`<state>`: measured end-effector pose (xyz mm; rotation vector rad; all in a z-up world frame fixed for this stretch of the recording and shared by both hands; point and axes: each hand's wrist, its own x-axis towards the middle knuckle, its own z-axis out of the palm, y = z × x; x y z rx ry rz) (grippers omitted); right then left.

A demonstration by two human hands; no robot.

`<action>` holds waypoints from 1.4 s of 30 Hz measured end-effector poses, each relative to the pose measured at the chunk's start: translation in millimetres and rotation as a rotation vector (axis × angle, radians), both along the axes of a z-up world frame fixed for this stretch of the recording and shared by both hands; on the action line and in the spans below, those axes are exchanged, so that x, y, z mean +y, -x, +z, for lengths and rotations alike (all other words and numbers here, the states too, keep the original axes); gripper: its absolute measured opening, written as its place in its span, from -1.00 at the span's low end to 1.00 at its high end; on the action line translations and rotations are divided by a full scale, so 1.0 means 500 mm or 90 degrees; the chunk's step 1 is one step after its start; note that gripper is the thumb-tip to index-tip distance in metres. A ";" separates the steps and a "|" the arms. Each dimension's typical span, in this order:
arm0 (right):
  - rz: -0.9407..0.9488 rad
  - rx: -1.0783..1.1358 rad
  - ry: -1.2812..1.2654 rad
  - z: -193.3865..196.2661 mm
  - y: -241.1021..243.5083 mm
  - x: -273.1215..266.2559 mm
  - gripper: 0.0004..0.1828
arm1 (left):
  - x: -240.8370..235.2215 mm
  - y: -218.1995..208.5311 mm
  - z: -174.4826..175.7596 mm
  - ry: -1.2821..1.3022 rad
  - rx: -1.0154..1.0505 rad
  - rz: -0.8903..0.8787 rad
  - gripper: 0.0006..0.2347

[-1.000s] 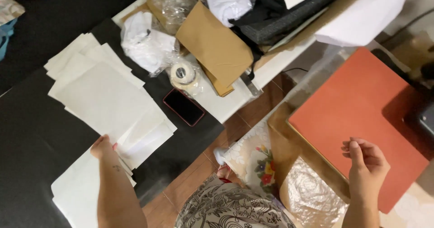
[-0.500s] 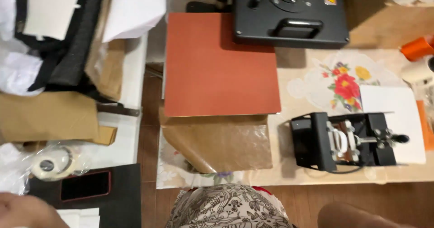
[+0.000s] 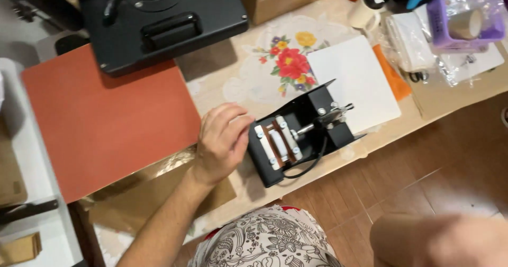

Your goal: Operating a manual heat press to transfer designs onto fabric, including aligning the transfer paper and teflon sheet.

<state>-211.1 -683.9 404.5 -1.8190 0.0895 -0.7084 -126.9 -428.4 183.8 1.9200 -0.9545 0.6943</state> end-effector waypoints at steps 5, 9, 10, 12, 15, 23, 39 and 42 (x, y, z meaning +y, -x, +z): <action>-0.032 0.022 -0.016 -0.413 -0.094 -0.358 -0.84 | -0.127 0.009 -0.025 -0.017 0.041 -0.017 -0.86; -0.103 0.328 0.114 -0.721 -0.197 -0.581 -0.59 | -0.107 0.022 -0.058 -0.027 0.154 0.050 -0.87; -0.112 0.426 0.173 -0.755 -0.208 -0.600 -0.45 | -0.095 0.027 -0.066 -0.033 0.195 0.099 -0.87; -0.117 0.528 0.236 -0.800 -0.221 -0.625 -0.30 | -0.071 0.042 -0.082 -0.040 0.244 0.153 -0.86; -0.128 0.570 0.338 -0.799 -0.244 -0.616 -0.12 | -0.044 0.062 -0.093 -0.058 0.297 0.248 -0.86; -0.137 0.678 0.383 -0.811 -0.292 -0.630 -0.10 | -0.066 0.080 -0.096 -0.031 0.272 0.318 -0.85; -0.086 0.737 0.123 -0.900 -0.330 -0.797 -0.33 | -0.062 0.121 -0.096 0.005 0.285 0.357 -0.87; -0.087 0.665 0.012 -0.943 -0.336 -0.828 -0.50 | -0.073 0.111 -0.088 -0.002 0.288 0.345 -0.86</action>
